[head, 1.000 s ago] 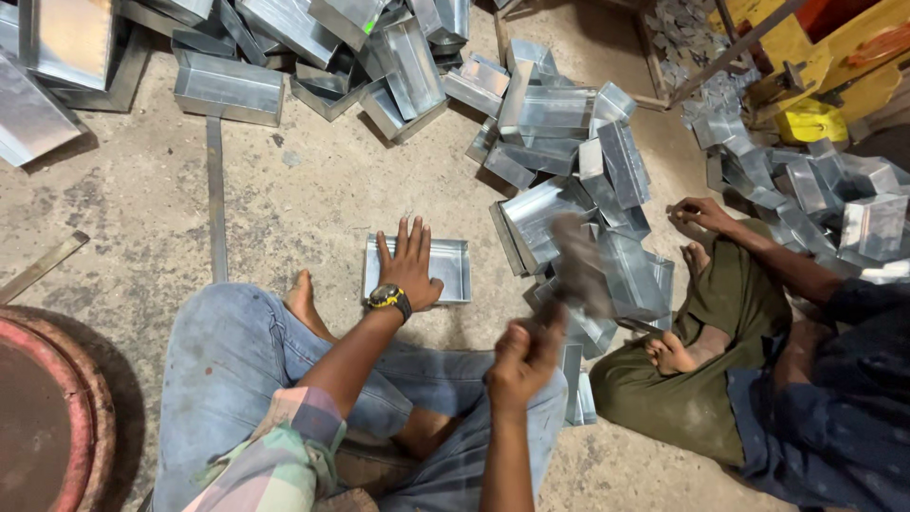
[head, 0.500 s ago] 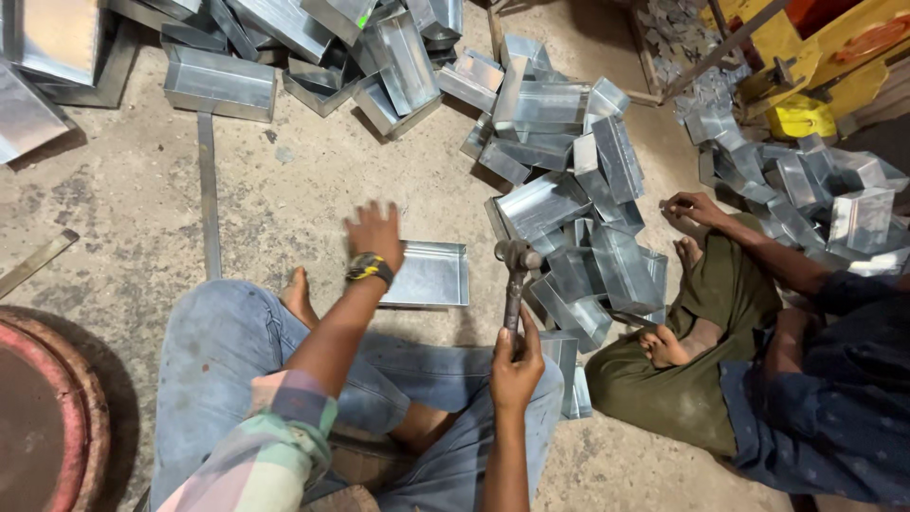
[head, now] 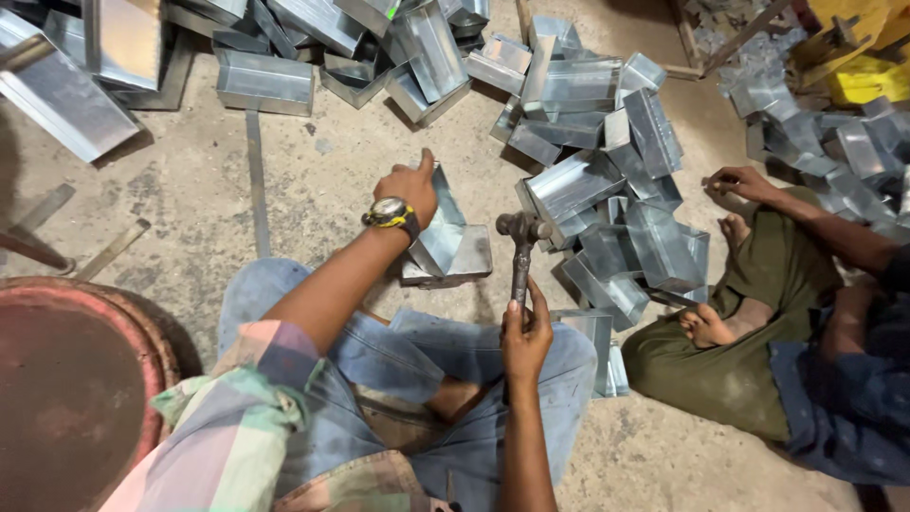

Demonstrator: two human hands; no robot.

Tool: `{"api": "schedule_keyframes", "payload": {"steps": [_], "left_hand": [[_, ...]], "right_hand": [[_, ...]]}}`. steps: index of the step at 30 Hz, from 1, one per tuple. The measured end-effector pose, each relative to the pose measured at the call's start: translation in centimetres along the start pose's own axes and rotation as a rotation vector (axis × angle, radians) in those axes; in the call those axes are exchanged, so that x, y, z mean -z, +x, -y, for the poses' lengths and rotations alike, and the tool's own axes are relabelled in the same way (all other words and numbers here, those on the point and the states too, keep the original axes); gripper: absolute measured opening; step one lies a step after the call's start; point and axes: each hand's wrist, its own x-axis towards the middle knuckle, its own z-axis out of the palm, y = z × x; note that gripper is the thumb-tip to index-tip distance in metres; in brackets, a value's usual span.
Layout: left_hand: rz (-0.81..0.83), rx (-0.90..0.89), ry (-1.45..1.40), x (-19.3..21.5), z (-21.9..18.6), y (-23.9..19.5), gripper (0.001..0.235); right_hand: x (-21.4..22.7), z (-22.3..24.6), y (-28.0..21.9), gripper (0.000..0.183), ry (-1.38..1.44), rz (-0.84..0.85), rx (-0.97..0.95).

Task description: The person hammers the sides and edges of small metal boxes using a hammer, handling them one at a time while sitting on the floor.

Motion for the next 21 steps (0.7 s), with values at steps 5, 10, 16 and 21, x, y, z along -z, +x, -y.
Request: {"api": "schedule_keyframes", "payload": {"steps": [5,10,16,21], "left_hand": [[0.053,-0.051,-0.017,1.9,-3.8,-1.7,0.062],[-0.201,-0.073,-0.168,0.2,-7.2,-2.8,0.042],[-0.091,-0.017,-0.317,-1.9,-9.1,-2.9,0.044],[-0.117,-0.042,-0.279,-2.0,-8.4,-2.4,0.04]], "right_hand": [[-2.0,0.9,-1.0,0.048,-0.071,-0.061,0.12],[-3.0,-1.0,-0.7,0.048,-0.019,-0.062,0.058],[-2.5,-5.3,-0.8,0.048,-0.067,-0.068,0.07],[-5.1,-8.9,1.5,0.029,-0.386,-0.055,0.554]]}}
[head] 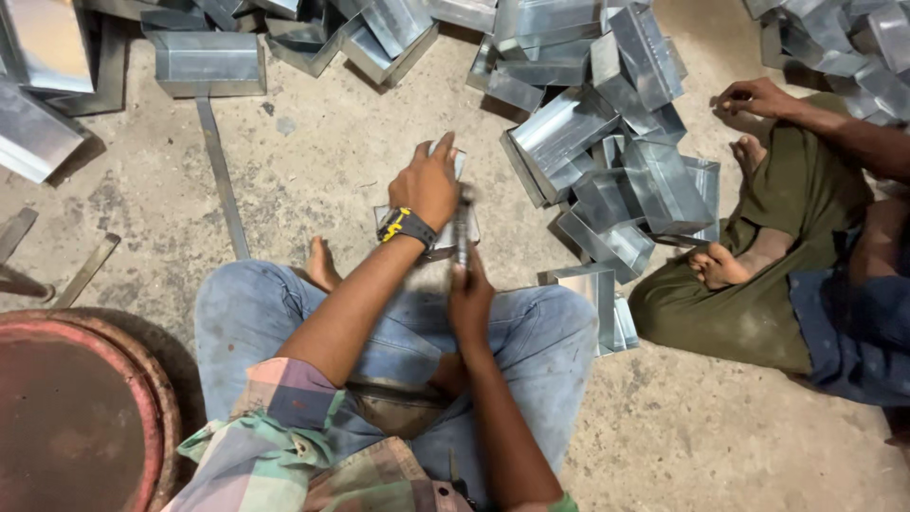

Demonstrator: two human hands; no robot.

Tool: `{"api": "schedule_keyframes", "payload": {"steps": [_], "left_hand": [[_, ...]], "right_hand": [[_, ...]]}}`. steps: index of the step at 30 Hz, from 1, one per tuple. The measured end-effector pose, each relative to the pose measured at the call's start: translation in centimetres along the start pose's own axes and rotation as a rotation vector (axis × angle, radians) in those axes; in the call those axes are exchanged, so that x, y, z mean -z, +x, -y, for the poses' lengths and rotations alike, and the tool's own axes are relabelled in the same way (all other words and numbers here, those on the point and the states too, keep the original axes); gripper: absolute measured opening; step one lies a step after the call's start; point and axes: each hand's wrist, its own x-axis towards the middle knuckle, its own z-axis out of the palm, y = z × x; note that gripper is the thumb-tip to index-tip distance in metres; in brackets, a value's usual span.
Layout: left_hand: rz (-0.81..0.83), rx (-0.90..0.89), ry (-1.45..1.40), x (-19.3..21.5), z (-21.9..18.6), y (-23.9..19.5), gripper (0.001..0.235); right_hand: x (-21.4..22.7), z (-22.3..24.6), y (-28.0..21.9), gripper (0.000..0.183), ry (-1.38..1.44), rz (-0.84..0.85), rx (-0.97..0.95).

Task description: The person hammers the sides and edges of small metal boxes using a hammer, handling them one at a time while sitting on the floor.

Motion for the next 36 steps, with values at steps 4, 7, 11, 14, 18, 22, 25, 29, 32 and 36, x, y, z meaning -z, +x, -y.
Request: {"api": "schedule_keyframes", "payload": {"steps": [4,7,11,14,18,22,25,29,32,36], "left_hand": [[-0.005,-0.018,0.039,0.8,-0.3,0.8,0.039],[0.036,0.017,0.029,0.7,0.4,0.0,0.037],[0.004,-0.002,-0.009,1.1,0.7,0.9,0.035],[0.035,0.0,0.003,1.8,0.8,1.3,0.036],[0.023,-0.006,0.004,1.5,0.3,1.2,0.034],[0.02,0.001,0.009,1.2,1.0,1.3,0.032],[0.013,-0.024,-0.007,1.5,0.7,0.9,0.032],[0.059,0.009,0.08,3.4,-0.5,0.8,0.043],[0.17,0.001,0.226,4.2,0.4,0.6,0.058],[-0.118,-0.178,-0.123,3.7,5.7,0.3,0.072]], "right_hand": [[0.0,0.4,1.9,0.045,0.028,0.147,-0.491],[2.2,2.7,0.2,0.048,0.093,0.088,-0.634],[3.2,3.7,1.2,0.047,0.177,-0.023,-0.447],[1.4,3.0,3.7,0.047,0.02,0.179,-0.601],[1.1,2.9,4.0,0.045,0.043,0.135,-0.432],[2.1,3.6,2.0,0.045,0.073,0.061,-0.421],[1.4,2.9,1.6,0.045,0.107,0.11,-0.431],[-1.1,0.1,2.1,0.044,0.045,0.126,-0.42],[0.8,-2.0,0.0,0.042,0.13,0.089,-0.466],[5.2,-3.1,-0.6,0.046,0.066,-0.018,-0.55]]}}
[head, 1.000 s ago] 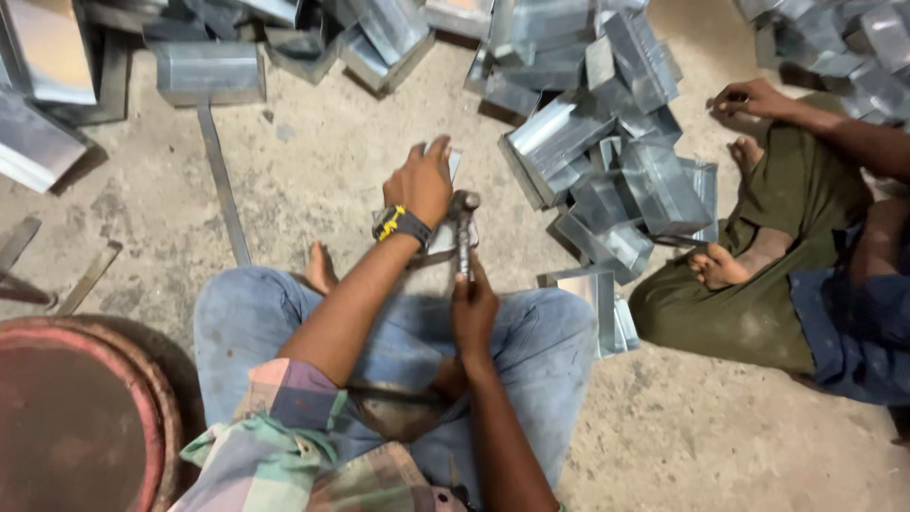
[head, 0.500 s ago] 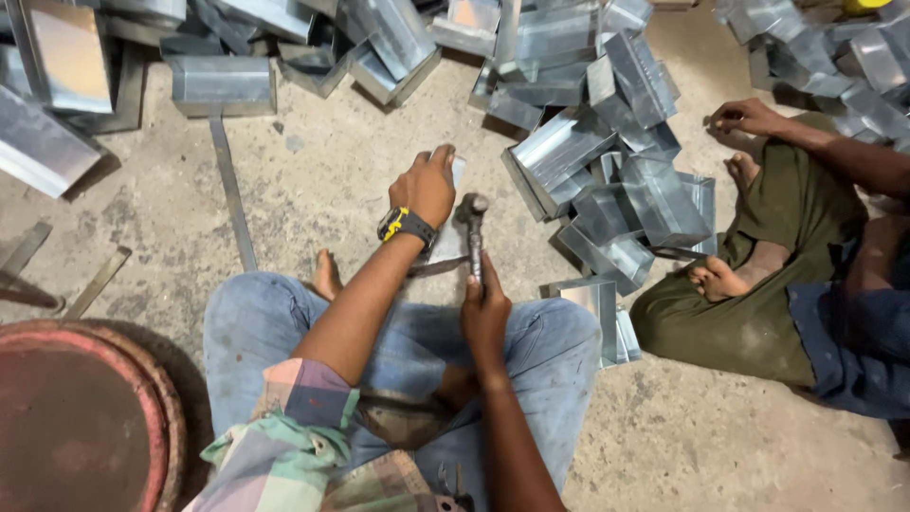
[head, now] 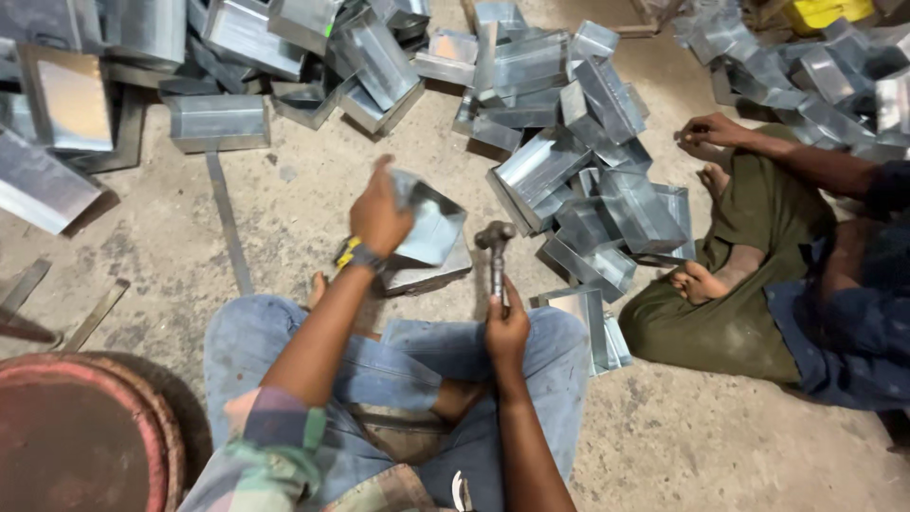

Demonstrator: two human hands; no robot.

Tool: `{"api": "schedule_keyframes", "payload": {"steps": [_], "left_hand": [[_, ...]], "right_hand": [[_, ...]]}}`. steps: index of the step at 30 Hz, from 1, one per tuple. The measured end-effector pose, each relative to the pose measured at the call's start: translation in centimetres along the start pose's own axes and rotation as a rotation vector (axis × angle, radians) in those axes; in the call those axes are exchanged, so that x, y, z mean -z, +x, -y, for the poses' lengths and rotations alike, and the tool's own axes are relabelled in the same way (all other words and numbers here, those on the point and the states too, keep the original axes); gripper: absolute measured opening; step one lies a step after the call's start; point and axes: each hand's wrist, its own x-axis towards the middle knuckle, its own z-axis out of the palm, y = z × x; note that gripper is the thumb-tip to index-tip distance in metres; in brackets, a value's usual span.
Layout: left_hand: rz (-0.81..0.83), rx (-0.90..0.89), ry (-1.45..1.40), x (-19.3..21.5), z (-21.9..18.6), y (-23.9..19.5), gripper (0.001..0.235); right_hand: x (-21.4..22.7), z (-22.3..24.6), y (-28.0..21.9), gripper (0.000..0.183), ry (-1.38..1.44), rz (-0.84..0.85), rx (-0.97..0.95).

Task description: The person hammers the sides and edges of small metal boxes using a hammer, handling them one at a time while sitting on the floor.

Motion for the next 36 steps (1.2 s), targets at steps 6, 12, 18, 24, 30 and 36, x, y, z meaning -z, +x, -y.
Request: {"api": "schedule_keyframes", "payload": {"steps": [6,12,18,24,30,36], "left_hand": [[-0.033,0.041,-0.132,-3.6,11.4,-6.5,0.067],[-0.004,0.104,-0.193,-6.9,16.8,-7.7,0.063],[0.029,0.161,-0.177,-6.5,16.0,-7.7,0.061],[-0.017,0.14,-0.175,-6.6,16.1,-7.7,0.063],[-0.045,0.133,-0.163,-7.5,16.8,-8.7,0.06],[0.012,0.214,-0.133,-6.7,15.9,-8.6,0.055]], "right_hand": [[2.9,5.1,1.2,0.049,0.352,-0.001,-0.076],[5.5,11.8,-0.8,0.053,0.439,0.045,0.083],[5.4,13.1,-1.5,0.062,0.744,0.01,0.559],[2.5,7.2,-0.2,0.058,0.21,0.262,0.038],[4.0,6.1,-0.7,0.055,0.531,0.167,0.117],[1.3,7.9,-0.6,0.057,0.224,0.24,0.05]]}}
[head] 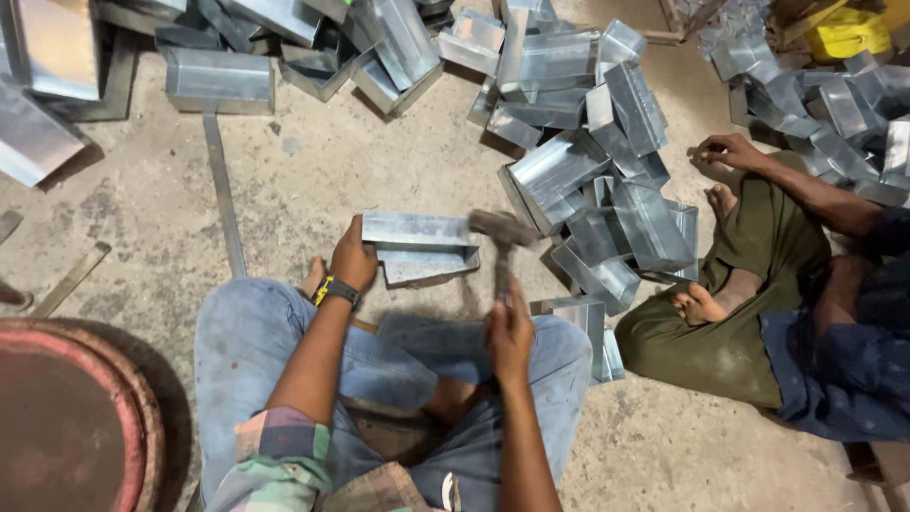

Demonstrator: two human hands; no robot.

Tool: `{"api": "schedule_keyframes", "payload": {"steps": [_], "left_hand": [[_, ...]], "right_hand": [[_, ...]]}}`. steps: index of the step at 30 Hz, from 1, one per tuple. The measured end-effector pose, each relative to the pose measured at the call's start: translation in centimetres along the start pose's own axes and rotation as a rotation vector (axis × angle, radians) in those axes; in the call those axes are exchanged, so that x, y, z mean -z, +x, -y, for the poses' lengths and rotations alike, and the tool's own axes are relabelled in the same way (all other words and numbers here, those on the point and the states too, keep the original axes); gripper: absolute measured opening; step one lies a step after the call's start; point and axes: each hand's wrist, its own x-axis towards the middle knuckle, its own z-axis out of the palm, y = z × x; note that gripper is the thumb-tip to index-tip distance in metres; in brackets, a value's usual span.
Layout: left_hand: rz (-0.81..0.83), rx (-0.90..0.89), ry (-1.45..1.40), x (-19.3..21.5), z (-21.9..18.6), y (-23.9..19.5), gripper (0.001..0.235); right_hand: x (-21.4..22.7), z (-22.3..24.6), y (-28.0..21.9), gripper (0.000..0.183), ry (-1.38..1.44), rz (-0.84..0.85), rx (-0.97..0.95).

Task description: The person hammers the sides and edges of small metal boxes using a hammer, handling them one at a time while sitting on the floor.

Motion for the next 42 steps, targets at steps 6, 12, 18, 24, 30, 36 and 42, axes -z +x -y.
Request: {"api": "schedule_keyframes", "payload": {"steps": [6,12,18,24,30,36,42], "left_hand": [[0.022,0.002,0.052,0.2,-0.6,0.1,0.058],[-0.009,-0.026,0.099,-1.0,1.3,0.1,0.056],[-0.021,0.008,0.122,-1.2,0.6,0.4,0.057],[-0.004,-0.102,0.125,-1.2,-1.7,-1.0,0.044],[0.003,-0.045,0.238,-2.1,-4.5,-2.5,0.063],[-0.087,-0.017,0.268,-3.4,-3.6,-2.3,0.059],[-0.036,0.036,0.263,-3.7,-4.0,-2.6,0.058]], "right_hand": [[1.6,1.7,-1.6,0.051,0.165,-0.038,0.114],[-1.4,0.7,-0.9,0.053,0.163,-0.161,0.212],[-0.9,3.5,0.6,0.052,0.002,-0.021,-0.118],[1.7,6.7,-2.8,0.048,0.302,-0.149,0.364],[-4.1,2.8,-1.0,0.037,0.222,-0.214,0.256],[-4.3,2.8,-1.6,0.047,-0.352,-0.076,0.259],[-7.4,6.5,-1.8,0.044,-0.533,0.08,0.195]]}}
